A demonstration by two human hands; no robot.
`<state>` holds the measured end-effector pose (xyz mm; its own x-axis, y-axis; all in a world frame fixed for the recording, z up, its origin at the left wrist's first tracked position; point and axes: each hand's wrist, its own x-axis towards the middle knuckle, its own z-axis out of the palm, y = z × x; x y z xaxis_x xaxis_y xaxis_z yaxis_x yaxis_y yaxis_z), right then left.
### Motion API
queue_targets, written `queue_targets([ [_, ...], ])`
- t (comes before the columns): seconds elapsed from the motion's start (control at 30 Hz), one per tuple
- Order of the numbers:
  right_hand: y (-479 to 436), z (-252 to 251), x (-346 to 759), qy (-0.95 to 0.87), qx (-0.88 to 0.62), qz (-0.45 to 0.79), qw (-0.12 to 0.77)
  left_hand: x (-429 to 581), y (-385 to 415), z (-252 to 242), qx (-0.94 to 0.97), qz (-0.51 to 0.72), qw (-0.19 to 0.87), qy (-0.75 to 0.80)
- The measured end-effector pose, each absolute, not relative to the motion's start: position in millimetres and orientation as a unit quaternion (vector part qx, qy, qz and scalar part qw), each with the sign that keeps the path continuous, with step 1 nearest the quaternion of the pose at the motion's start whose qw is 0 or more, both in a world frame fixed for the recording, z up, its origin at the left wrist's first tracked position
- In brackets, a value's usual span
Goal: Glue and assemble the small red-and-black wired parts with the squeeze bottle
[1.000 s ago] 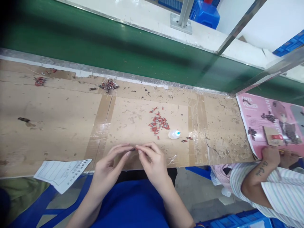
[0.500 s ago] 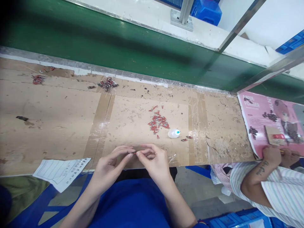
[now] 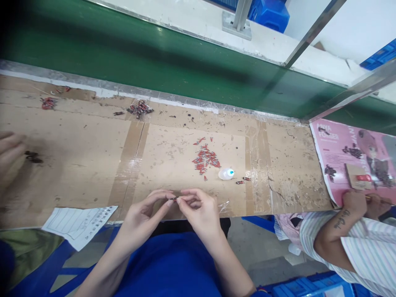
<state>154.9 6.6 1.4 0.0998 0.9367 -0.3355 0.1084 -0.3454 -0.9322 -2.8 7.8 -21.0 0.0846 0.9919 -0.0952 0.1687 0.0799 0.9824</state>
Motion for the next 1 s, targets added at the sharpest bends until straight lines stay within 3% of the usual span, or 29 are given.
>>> queue_targets([
  [0.17, 6, -2, 156, -0.405, -0.623, 0.53, 0.409, 3, 4, -19, 0.535, 0.407, 0.488, 0.556],
  [0.4, 16, -6, 169, -0.328, -0.552, 0.657, 0.396, 7, 0, -16, 0.525, 0.395, 0.498, 0.565],
  [0.57, 15, -10, 171, -0.319, -0.531, 0.675, 0.401, 6, -1, -15, 0.518, 0.38, 0.521, 0.562],
  [1.0, -6, 1, 208, -0.499, -0.629, 0.394, 0.447, 10, 10, 1, 0.648, 0.42, 0.383, 0.506],
])
